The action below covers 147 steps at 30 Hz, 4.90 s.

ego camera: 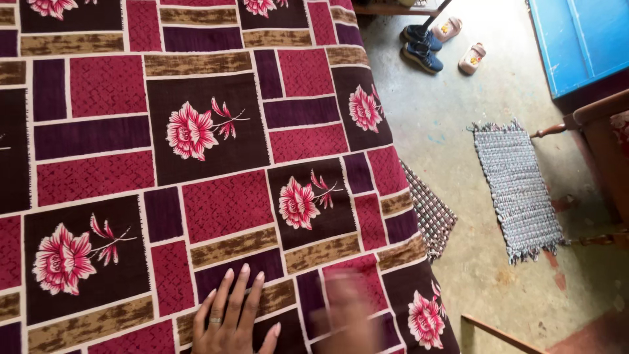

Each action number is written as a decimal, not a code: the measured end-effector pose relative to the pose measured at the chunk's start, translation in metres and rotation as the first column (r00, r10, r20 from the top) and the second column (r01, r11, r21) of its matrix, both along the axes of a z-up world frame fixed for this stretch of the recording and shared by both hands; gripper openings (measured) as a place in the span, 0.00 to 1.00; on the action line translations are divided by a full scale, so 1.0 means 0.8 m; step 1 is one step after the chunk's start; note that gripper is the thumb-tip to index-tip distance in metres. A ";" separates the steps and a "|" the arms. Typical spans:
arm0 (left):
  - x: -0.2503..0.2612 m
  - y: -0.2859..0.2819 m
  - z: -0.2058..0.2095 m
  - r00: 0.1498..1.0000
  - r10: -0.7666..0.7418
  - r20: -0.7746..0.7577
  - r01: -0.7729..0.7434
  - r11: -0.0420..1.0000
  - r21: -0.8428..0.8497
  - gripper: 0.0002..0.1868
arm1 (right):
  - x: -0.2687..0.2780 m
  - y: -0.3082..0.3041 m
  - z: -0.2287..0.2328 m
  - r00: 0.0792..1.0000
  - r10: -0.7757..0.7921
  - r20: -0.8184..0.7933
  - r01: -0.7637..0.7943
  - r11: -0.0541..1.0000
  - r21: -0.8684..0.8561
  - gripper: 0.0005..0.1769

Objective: The person smooths a floral-patterned bedspread on a wooden bed frame using both hands. They repeatedly press down and rub the fabric to remove wrinkles and ensure it lies flat against the mattress, moving systematically across the surface.

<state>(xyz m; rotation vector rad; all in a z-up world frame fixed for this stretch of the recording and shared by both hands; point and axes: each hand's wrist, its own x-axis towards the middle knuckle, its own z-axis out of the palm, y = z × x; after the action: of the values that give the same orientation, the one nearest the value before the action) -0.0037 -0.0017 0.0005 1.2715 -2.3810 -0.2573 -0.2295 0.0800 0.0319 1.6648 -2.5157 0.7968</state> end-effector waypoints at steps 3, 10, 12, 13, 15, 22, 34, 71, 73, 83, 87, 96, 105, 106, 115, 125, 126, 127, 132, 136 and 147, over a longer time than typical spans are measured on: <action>-0.002 -0.012 0.001 1.000 -0.024 0.007 0.024 1.000 -0.002 0.48 | 0.057 -0.045 0.008 0.956 0.293 0.024 -0.294 0.951 0.095 0.39; 0.000 -0.013 0.031 0.998 -0.060 0.010 0.061 0.998 -0.035 0.53 | -0.073 0.067 -0.005 0.894 -0.293 -0.340 0.339 0.937 0.085 0.45; -0.003 -0.007 0.042 0.997 -0.071 0.009 0.071 0.997 -0.024 0.53 | -0.091 0.112 -0.018 0.896 -0.323 -0.304 0.332 0.943 -0.023 0.41; -0.003 -0.011 0.046 0.997 -0.075 0.009 0.075 0.997 -0.030 0.54 | -0.100 0.120 -0.025 0.896 -0.339 -0.286 0.328 0.941 -0.089 0.39; -0.007 -0.012 0.052 0.997 -0.071 0.038 0.071 0.997 -0.016 0.55 | -0.098 0.125 -0.035 0.860 -0.382 -0.337 0.384 0.921 -0.064 0.39; -0.007 -0.007 0.056 0.991 -0.027 0.133 0.024 0.999 0.022 0.54 | -0.078 0.125 -0.017 0.856 -0.474 -0.205 0.465 0.880 -0.092 0.33; -0.013 0.007 0.052 0.967 0.056 0.249 -0.054 0.998 -0.015 0.46 | -0.075 0.127 0.006 0.877 -0.477 -0.066 0.478 0.878 0.005 0.29; -0.202 0.363 0.042 0.865 -0.458 0.203 0.421 0.884 0.202 0.43 | -0.138 0.367 0.009 0.815 -0.580 -0.017 0.552 0.767 0.327 0.16; -0.203 0.385 0.039 0.854 -0.505 0.123 0.471 0.852 0.229 0.43 | -0.143 0.368 0.007 0.821 -0.571 -0.023 0.545 0.771 0.329 0.16; -0.087 0.391 0.099 0.768 -0.086 -0.635 0.337 0.896 0.287 0.25 | 0.017 0.262 0.053 0.978 0.157 0.138 -0.135 0.978 -0.156 0.18; 0.057 0.346 0.094 0.772 0.437 -0.462 -0.276 0.884 0.377 0.17 | 0.105 0.237 0.065 0.853 0.476 0.216 -0.475 0.878 -0.057 0.25; 0.039 0.365 0.034 0.896 0.428 0.120 -0.433 0.901 0.017 0.30 | 0.047 0.287 0.033 0.987 0.058 -0.147 -0.052 0.998 0.048 0.25; -0.025 0.449 -0.005 0.985 -0.150 -0.090 0.149 0.989 -0.016 0.30 | -0.006 0.422 0.016 0.918 -0.284 -0.277 0.269 0.959 -0.091 0.23; -0.038 0.459 -0.009 0.969 -0.210 -0.128 0.203 0.977 -0.061 0.29 | -0.005 0.424 0.015 0.907 -0.320 -0.275 0.305 0.948 -0.096 0.23; -0.012 0.412 0.027 0.946 0.153 -0.286 -0.136 0.988 0.077 0.30 | 0.131 0.364 -0.008 0.934 0.356 0.032 -0.358 0.930 0.083 0.33; -0.096 0.453 0.049 0.875 -0.128 0.466 0.049 0.983 0.179 0.41 | -0.010 0.447 0.014 0.964 -0.041 -0.261 0.052 0.998 0.034 0.38; -0.111 0.469 0.045 0.959 -0.177 0.224 0.177 0.984 0.019 0.40 | -0.036 0.464 0.006 0.940 -0.028 -0.339 0.022 1.000 -0.020 0.36; -0.135 0.488 0.041 0.963 -0.219 0.158 0.212 0.975 0.061 0.43 | -0.060 0.486 -0.003 0.910 -0.016 -0.415 -0.012 0.998 -0.066 0.36; -0.158 0.529 0.009 0.888 -0.432 -0.156 0.457 0.863 0.215 0.43 | -0.156 0.576 -0.053 0.787 -0.556 0.266 0.534 0.831 0.158 0.19; -0.139 0.520 0.009 0.854 -0.456 -0.251 0.515 0.808 0.287 0.39 | -0.180 0.599 -0.053 0.610 -0.562 0.558 0.538 0.811 0.229 0.18; -0.117 0.465 0.056 0.897 -0.381 -0.225 0.427 0.879 0.213 0.31 | -0.175 0.592 -0.023 0.920 -0.360 -0.157 0.392 0.863 0.319 0.11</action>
<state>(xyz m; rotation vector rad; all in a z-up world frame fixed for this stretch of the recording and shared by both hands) -0.0971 0.3706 0.0451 0.7874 -2.4922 -0.7974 -0.3695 0.5536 0.0135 1.1623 -2.9000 0.2462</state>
